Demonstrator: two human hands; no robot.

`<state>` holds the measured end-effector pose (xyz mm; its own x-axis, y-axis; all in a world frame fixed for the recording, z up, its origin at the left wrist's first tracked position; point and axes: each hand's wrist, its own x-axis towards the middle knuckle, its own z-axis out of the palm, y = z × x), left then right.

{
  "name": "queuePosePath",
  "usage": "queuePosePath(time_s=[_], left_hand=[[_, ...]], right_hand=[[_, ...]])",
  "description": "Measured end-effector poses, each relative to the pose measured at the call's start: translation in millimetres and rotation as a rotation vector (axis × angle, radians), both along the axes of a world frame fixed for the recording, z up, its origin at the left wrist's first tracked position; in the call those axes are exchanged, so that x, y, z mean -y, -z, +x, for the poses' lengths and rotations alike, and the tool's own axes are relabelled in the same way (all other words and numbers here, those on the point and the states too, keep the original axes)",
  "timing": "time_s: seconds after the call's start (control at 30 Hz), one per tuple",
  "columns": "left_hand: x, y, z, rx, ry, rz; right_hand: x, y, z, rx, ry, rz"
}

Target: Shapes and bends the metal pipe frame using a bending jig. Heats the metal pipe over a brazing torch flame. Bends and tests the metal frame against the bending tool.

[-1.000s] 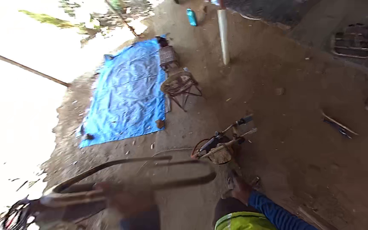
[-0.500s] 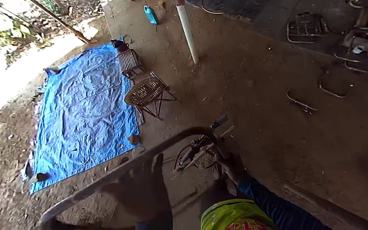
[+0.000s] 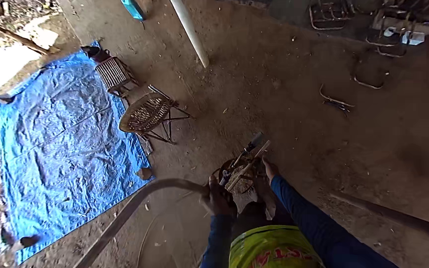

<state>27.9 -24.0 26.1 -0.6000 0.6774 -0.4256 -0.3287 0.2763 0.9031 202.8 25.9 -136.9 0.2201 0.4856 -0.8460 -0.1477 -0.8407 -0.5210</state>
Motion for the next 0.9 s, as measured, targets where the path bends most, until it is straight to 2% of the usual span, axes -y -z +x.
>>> queuePosePath(time_s=[0.1,0.17,0.27,0.33,0.4,0.47,0.57,0.63,0.73,0.8,0.83,0.9], left_hand=[[6,30,-8,-0.215,0.038,-0.142],[1,43,-12,-0.332,0.095,-0.134],[-5,59,-9,-0.434,0.152,-0.107],[-4,66,-6,-0.454,0.17,-0.095],[-4,63,-5,-0.43,0.188,-0.087],[-4,61,-3,-0.352,0.177,-0.072],[-7,57,5,-0.23,0.152,-0.046],[-9,54,11,-0.222,0.138,-0.043],[-10,52,13,-0.308,0.129,-0.075],[-12,52,15,-0.348,0.137,-0.066],[-11,52,15,-0.361,0.143,-0.063],[-11,53,15,-0.383,0.144,-0.048]], right_hand=[[-22,40,-9,-0.119,0.022,-0.069],[-23,42,-7,-0.104,0.014,-0.077],[1,25,14,-0.126,0.026,-0.024],[19,0,35,-0.217,0.121,-0.004],[33,-33,58,-0.272,0.097,-0.005],[55,-61,81,-0.273,-0.118,0.01],[96,-113,109,-0.284,-0.636,0.072],[122,-143,115,-0.406,-0.957,0.125],[143,-145,110,-0.501,-1.196,0.238],[134,-149,106,-0.431,-1.2,0.214],[127,-152,106,-0.386,-1.121,0.179],[111,-162,114,-0.309,-0.753,0.174]])
